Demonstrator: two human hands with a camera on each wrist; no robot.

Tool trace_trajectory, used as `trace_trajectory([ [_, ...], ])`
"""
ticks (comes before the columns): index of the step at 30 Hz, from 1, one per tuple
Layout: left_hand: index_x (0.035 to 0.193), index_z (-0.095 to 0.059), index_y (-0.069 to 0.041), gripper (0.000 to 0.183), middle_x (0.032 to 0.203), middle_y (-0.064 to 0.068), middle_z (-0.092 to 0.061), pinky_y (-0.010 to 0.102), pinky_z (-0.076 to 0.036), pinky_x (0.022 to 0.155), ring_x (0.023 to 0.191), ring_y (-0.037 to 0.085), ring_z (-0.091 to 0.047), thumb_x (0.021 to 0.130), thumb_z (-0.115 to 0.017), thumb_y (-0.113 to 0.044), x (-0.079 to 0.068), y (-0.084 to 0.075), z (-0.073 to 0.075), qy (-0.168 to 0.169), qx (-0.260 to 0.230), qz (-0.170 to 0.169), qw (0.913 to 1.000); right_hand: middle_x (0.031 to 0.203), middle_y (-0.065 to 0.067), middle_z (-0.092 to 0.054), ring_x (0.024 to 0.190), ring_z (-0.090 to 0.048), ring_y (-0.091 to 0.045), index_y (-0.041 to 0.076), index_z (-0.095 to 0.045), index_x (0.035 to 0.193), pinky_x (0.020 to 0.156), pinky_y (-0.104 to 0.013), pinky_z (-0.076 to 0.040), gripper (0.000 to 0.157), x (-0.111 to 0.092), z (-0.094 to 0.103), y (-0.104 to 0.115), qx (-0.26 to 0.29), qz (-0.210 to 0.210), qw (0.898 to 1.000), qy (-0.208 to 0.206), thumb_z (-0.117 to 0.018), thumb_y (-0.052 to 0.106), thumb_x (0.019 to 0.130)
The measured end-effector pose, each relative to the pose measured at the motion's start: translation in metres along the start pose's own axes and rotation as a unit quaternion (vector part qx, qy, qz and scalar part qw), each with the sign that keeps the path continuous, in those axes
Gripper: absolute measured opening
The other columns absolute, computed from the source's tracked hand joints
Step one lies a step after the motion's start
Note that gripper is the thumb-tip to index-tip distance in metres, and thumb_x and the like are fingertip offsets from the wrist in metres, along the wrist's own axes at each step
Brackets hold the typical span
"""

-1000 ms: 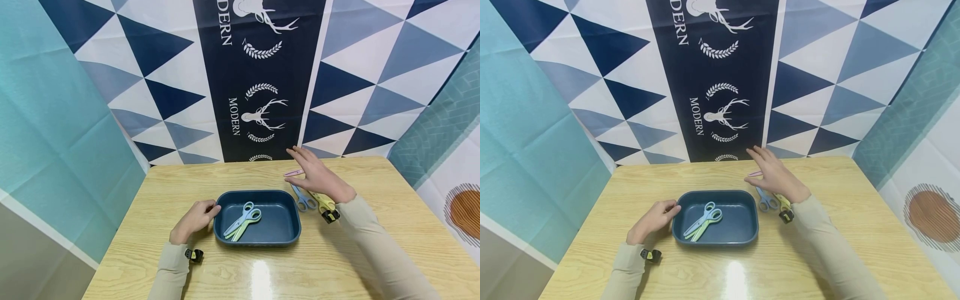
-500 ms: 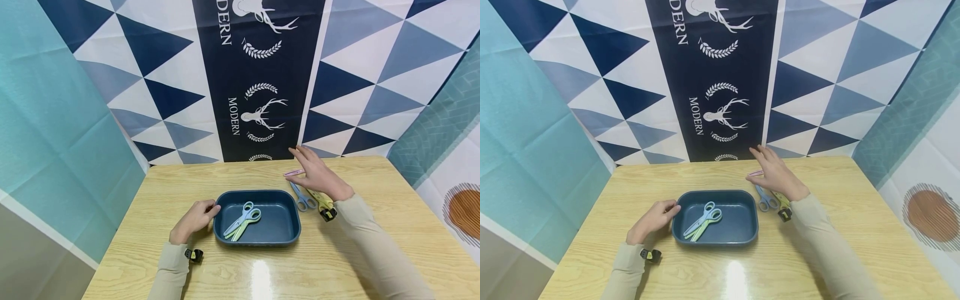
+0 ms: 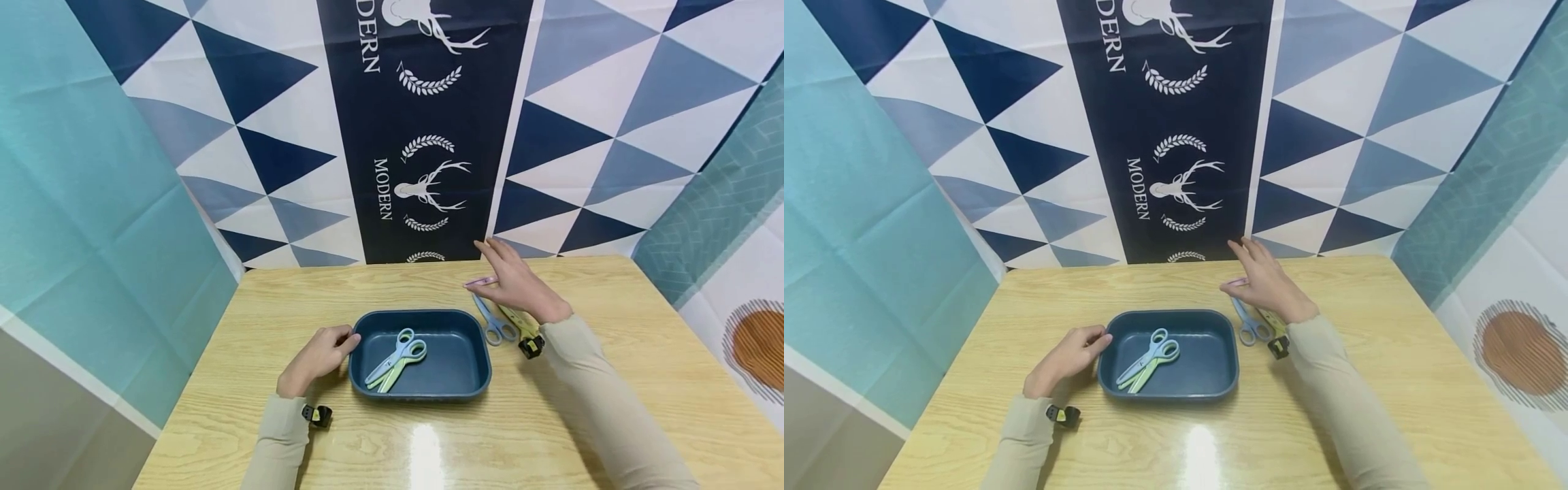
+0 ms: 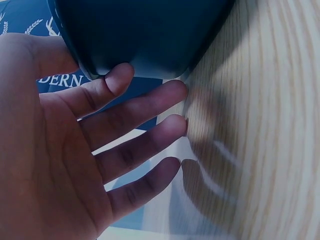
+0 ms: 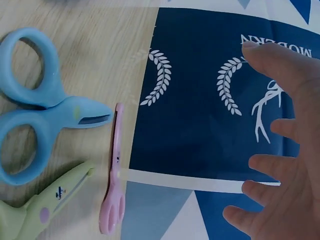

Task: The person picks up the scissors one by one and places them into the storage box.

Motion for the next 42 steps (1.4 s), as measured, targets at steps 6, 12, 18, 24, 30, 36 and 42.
trace_trajectory([
  [6, 0.075, -0.051, -0.016, 0.037, 0.064, -0.007, -0.039, 0.023, -0.034, 0.059, 0.056, 0.007, -0.039, 0.109, -0.052, -0.031, 0.001, -0.001, 0.002, -0.002, -0.003, -0.004, 1.0000, 0.165, -0.029, -0.022, 0.153, -0.018, -0.049, 0.007, -0.028, 0.161, 0.116, -0.072, -0.024, 0.095, 0.004, -0.004, -0.006, 0.005, 0.000, 1.000, 0.001, -0.076, 0.047, 0.091],
  [12, 0.075, -0.051, -0.017, 0.036, 0.064, -0.007, -0.040, 0.023, -0.034, 0.059, 0.056, 0.007, -0.040, 0.109, -0.053, -0.030, 0.001, -0.001, 0.002, 0.000, 0.001, 0.000, 1.0000, 0.164, -0.032, -0.024, 0.151, -0.021, -0.052, 0.003, -0.029, 0.160, 0.116, -0.071, -0.024, 0.095, 0.006, -0.011, -0.018, 0.003, -0.004, 1.000, 0.002, -0.077, 0.046, 0.090],
  [18, 0.075, -0.051, -0.016, 0.037, 0.064, -0.007, -0.039, 0.023, -0.034, 0.059, 0.056, 0.007, -0.039, 0.109, -0.053, -0.030, 0.001, -0.001, 0.002, -0.002, 0.003, -0.004, 1.0000, 0.161, -0.034, -0.027, 0.149, -0.026, -0.053, -0.003, -0.033, 0.157, 0.118, -0.068, -0.025, 0.091, 0.009, -0.015, -0.030, -0.001, 0.002, 1.000, -0.014, -0.078, 0.039, 0.090],
  [24, 0.075, -0.051, -0.016, 0.037, 0.064, -0.007, -0.039, 0.023, -0.034, 0.059, 0.056, 0.007, -0.039, 0.109, -0.053, -0.031, 0.000, -0.001, 0.002, -0.001, -0.001, -0.005, 1.0000, 0.164, -0.031, -0.024, 0.151, -0.022, -0.052, -0.004, -0.030, 0.158, 0.119, -0.068, -0.023, 0.092, 0.009, -0.019, -0.041, 0.002, -0.015, 1.000, 0.002, -0.076, 0.039, 0.091],
  [30, 0.075, -0.051, -0.017, 0.036, 0.065, -0.007, -0.039, 0.023, -0.034, 0.060, 0.056, 0.007, -0.040, 0.108, -0.053, -0.030, -0.001, -0.002, 0.002, 0.000, -0.002, -0.001, 1.0000, 0.163, -0.034, -0.022, 0.150, -0.019, -0.056, -0.005, -0.027, 0.158, 0.118, -0.071, -0.021, 0.094, 0.008, -0.025, -0.052, -0.002, -0.045, 0.998, 0.035, -0.074, 0.042, 0.092],
  [36, 0.075, -0.051, -0.016, 0.036, 0.065, -0.007, -0.039, 0.023, -0.034, 0.060, 0.056, 0.006, -0.039, 0.108, -0.053, -0.030, -0.001, -0.002, 0.001, -0.002, -0.001, -0.003, 1.0000, 0.162, -0.036, -0.023, 0.148, -0.019, -0.061, -0.007, -0.028, 0.157, 0.118, -0.072, -0.019, 0.094, 0.008, -0.029, -0.060, 0.001, -0.053, 0.998, 0.043, -0.074, 0.042, 0.091],
  [42, 0.075, -0.050, -0.016, 0.036, 0.064, -0.007, -0.038, 0.023, -0.034, 0.060, 0.056, 0.007, -0.039, 0.108, -0.053, -0.030, -0.001, -0.002, 0.000, -0.004, 0.000, -0.004, 1.0000, 0.163, -0.036, -0.020, 0.148, -0.016, -0.063, -0.007, -0.025, 0.157, 0.117, -0.073, -0.019, 0.095, 0.006, -0.029, -0.070, 0.005, -0.078, 0.995, 0.066, -0.071, 0.047, 0.093],
])
Point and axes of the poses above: each hand's wrist, its own x-axis towards the middle knuckle, its own z-axis out of the back of the hand, y = z × x, the point moved 2 cm from there along x, towards the middle knuckle
